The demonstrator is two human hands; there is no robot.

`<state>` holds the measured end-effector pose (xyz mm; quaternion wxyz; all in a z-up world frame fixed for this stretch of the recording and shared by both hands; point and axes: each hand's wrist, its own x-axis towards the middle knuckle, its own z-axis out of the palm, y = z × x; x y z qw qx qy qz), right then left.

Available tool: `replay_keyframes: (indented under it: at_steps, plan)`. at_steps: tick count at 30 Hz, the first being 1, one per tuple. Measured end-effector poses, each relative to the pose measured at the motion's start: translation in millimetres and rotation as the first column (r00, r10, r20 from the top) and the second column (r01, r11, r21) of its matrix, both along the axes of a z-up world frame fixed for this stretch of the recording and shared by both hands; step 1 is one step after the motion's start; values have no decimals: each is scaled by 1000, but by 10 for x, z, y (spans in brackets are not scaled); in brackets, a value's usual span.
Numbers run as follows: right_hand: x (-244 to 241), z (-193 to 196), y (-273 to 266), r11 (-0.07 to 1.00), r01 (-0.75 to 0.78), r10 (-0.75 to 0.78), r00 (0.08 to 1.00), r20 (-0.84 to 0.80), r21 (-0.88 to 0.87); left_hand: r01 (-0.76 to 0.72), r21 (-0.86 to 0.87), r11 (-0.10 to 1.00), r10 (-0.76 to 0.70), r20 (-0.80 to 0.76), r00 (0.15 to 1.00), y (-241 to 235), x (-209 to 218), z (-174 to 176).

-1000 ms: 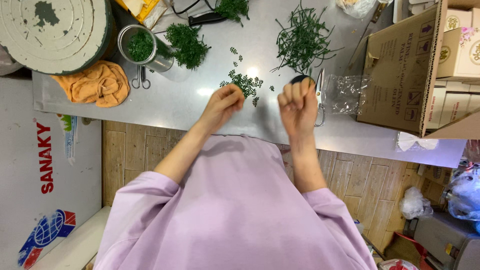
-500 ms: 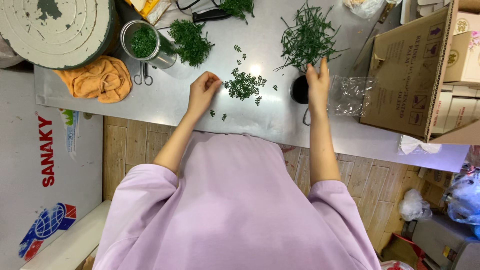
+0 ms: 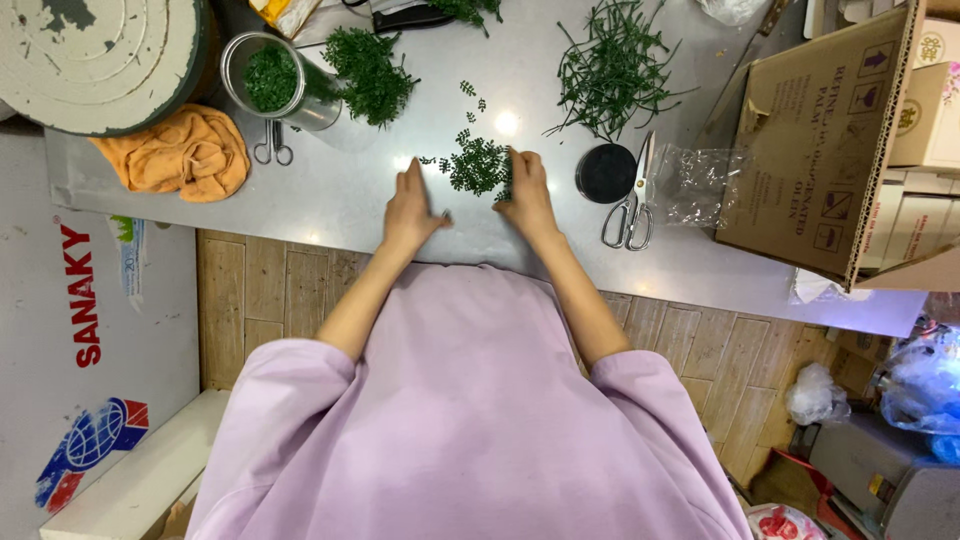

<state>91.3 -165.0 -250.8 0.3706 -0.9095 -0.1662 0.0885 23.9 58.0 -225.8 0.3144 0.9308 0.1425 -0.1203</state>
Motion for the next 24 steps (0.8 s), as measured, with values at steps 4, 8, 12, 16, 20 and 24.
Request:
replay_keyframes:
  at_steps: [4,8,12,16,20,24]
  plan:
    - [109,31,239,997,16,-6,993,-121,80,-5,-315,949,76,215,974,-181,352,-257]
    - [208,202,155,978,82,-43,979,-199,190,24,-437,899,100,259,961,-88,541,-220]
    - [167,246,-250,996,50,-25,948,-317,71,28,-215,976,-8,96,995,271,399,-86]
    - [8,143,-372,974,-154,218,823,-525,163,219,-406,887,-358,-309,881,402,281,-202]
    - [16,199,-111,974,-86,177,866,-467,209,198,-501,842,-304,-140,942,186,365,-255]
    - [111,364,55,965,-113,173,952,-252,237,168,-97,981,-99,492,865,160,574,-106]
